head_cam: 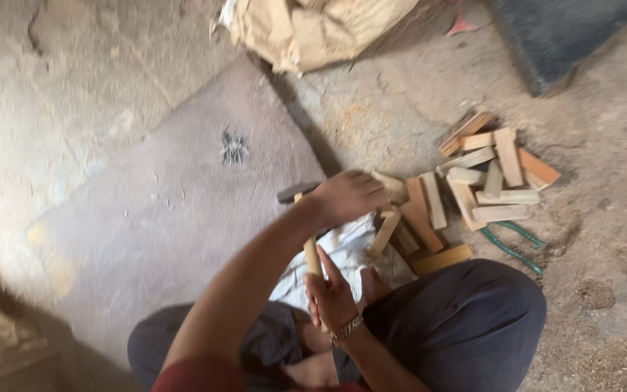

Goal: The person sits on the floor and repeatedly hammers nails into small wooden blocks. They pick up a nail, place it on a block, and strike it with a hammer, then set the block aside and repeat the process.

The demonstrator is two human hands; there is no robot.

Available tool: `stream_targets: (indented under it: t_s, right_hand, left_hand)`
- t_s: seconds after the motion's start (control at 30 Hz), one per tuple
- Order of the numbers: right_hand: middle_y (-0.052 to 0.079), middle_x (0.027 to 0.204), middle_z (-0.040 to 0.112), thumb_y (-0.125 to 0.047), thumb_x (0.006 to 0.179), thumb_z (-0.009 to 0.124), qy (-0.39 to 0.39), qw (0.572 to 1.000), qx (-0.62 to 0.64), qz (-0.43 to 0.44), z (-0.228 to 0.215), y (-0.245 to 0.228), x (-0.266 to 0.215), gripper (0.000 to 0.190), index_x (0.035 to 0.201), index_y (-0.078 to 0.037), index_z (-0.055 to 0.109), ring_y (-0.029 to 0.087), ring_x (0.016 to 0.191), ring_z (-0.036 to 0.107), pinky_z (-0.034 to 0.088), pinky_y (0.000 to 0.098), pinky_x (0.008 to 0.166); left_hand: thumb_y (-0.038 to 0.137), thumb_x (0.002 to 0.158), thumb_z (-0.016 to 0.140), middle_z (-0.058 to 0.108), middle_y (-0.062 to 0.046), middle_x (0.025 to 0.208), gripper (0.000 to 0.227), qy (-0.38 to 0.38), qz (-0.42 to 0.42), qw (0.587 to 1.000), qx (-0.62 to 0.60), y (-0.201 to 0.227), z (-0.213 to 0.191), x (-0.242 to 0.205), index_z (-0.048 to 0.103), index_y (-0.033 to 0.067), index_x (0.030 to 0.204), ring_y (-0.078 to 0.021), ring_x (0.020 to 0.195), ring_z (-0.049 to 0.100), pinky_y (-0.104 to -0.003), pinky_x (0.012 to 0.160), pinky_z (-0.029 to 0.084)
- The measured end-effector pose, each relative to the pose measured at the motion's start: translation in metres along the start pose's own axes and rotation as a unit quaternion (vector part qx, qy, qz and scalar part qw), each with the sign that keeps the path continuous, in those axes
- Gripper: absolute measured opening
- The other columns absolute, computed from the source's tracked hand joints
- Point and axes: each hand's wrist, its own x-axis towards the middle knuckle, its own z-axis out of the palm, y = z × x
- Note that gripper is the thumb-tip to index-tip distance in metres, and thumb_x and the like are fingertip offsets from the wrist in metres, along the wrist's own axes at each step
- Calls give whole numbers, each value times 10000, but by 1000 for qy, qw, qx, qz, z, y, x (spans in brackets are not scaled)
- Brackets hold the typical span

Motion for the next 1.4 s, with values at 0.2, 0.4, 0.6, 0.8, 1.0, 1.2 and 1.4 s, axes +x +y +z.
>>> stream_targets:
  t_s: [0.2, 0.4, 0.6, 0.8, 1.0, 1.2, 1.4]
  right_hand:
    - [16, 628, 535, -167, 924, 660, 50, 998, -9, 47, 5, 6, 6, 714, 1570, -292, 381, 95, 411, 443, 361, 274, 327]
    - [17, 640, 544, -154, 904, 644, 24, 999, 29, 7, 11, 21, 11, 738, 1584, -258, 378, 85, 424, 440, 369, 261, 330]
    - [21, 670, 529, -150, 934, 599, 32, 998, -48, -26, 28, 15, -2, 754, 1618, -238, 292, 80, 439, 452, 391, 254, 340]
    - [11, 691, 511, -139, 951, 575, 32, 997, -60, -30, 36, 15, -3, 750, 1630, -232, 269, 64, 447, 438, 399, 240, 346]
    - [12, 697, 511, -145, 970, 566, 31, 997, -56, -32, 39, 15, 4, 736, 1639, -211, 266, 56, 465, 442, 400, 234, 351]
    - [3, 705, 509, -163, 974, 538, 31, 997, -66, -5, 45, 6, 13, 737, 1641, -219, 229, 51, 473, 449, 402, 230, 361]
    - [36, 665, 509, -130, 947, 563, 58, 987, -148, -22, 44, 0, 2, 748, 1632, -175, 263, 72, 424, 426, 369, 248, 326]
  left_hand:
    - [151, 867, 736, 666, -132, 1296, 222, 280, -53, 958, -33, 42, -62, -94, 633, 77, 1050, -317, 1234, 647, -460, 1077, 528]
    - [115, 854, 737, 686, -101, 1225, 157, 323, -169, 931, 35, 70, -72, -194, 604, 100, 937, -295, 1151, 697, -464, 1028, 562]
    - [120, 895, 717, 704, -57, 1233, 153, 226, -399, 884, 86, 35, -9, -252, 667, 88, 1036, -242, 1095, 641, -413, 936, 481]
    - [309, 783, 805, 707, -35, 1112, 255, 171, -471, 864, -52, 3, 31, -269, 719, 119, 930, -270, 1107, 615, -427, 980, 456]
    - [393, 882, 816, 743, -47, 1007, 285, 260, -606, 739, -142, -14, 38, -298, 752, 116, 879, -248, 971, 678, -420, 889, 542]
    - [327, 895, 718, 792, -120, 1037, 250, 290, -734, 570, -231, -102, 39, -288, 761, 111, 1013, -278, 961, 762, -402, 885, 591]
    - [428, 801, 817, 738, -153, 1029, 430, 145, -773, 573, -231, -144, 31, -245, 685, 79, 1016, -340, 1008, 697, -469, 869, 544]
